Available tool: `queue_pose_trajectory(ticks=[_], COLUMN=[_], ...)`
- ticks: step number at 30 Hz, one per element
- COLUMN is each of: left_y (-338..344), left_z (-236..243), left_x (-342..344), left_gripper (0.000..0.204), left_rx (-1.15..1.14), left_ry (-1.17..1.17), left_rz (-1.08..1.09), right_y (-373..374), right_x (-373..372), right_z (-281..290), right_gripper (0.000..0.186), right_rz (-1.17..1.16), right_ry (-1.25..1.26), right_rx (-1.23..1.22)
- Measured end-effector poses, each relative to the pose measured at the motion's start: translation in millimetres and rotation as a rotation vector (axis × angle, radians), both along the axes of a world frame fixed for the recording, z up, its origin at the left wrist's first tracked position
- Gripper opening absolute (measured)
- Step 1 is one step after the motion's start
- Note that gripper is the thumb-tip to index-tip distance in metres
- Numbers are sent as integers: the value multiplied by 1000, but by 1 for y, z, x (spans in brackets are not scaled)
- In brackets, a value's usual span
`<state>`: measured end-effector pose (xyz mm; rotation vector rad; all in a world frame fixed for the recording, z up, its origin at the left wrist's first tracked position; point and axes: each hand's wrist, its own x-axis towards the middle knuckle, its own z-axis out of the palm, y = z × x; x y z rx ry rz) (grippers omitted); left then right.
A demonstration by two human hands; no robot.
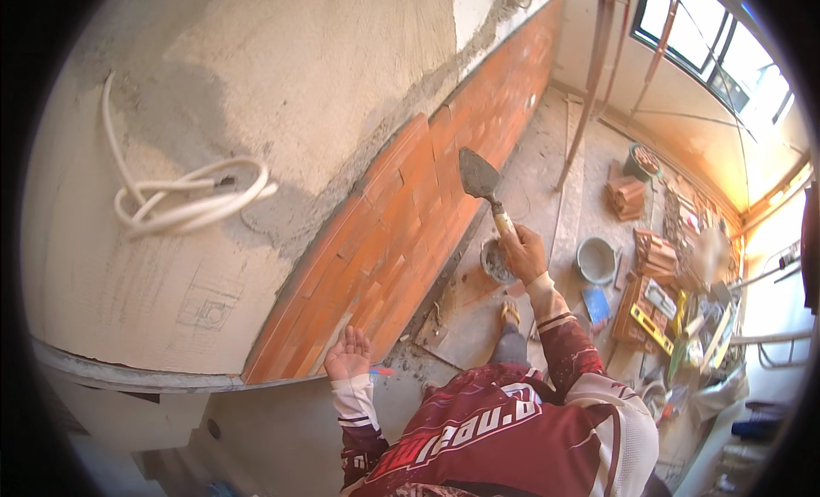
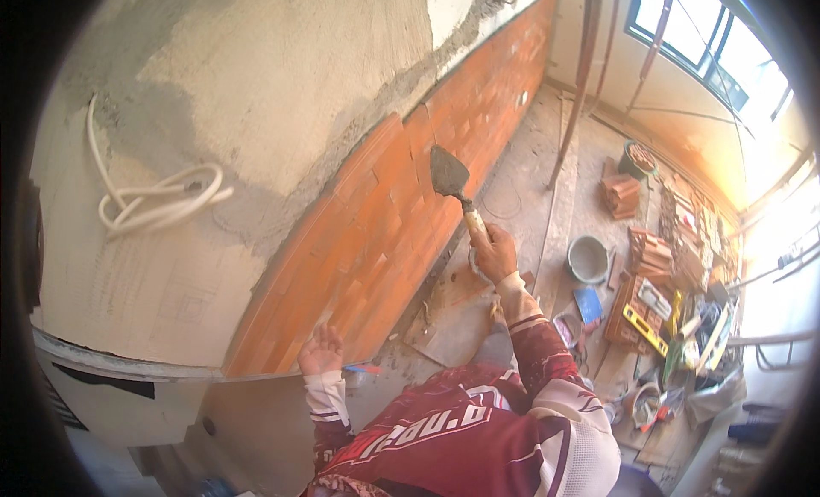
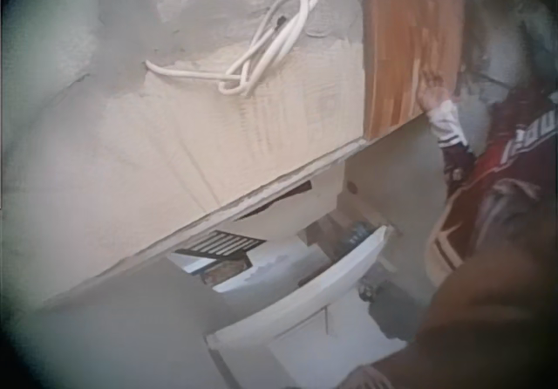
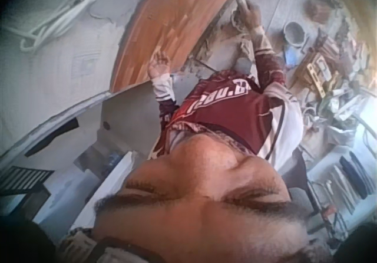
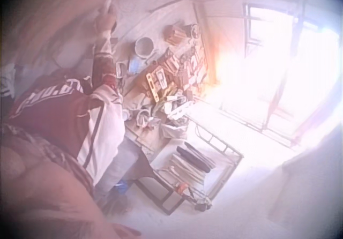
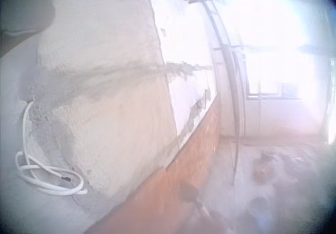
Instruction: The person applies cement to a wall using a trowel, then places and adjusts terracotta tiles. They use a hammer to tap the tiles into place and occasionally pick up additional tiles from the floor.
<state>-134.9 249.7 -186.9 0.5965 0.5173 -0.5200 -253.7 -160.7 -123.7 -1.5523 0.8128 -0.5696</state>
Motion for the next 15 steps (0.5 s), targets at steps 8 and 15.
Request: queue_pose_trajectory(ticks=[8, 15], left_y=[-150, -224], left_z=[24, 40], left_x=[-23, -60], left_gripper=[30, 31], left_rx=[42, 98], left_ry=[68, 67], left_rz=[52, 158], right_y=[-169, -242], right_x=[70, 106], right_z=[1, 14], right_gripper=[40, 40], right_rz=[57, 222], right_ry=[-42, -25], right_rx=[-803, -994])
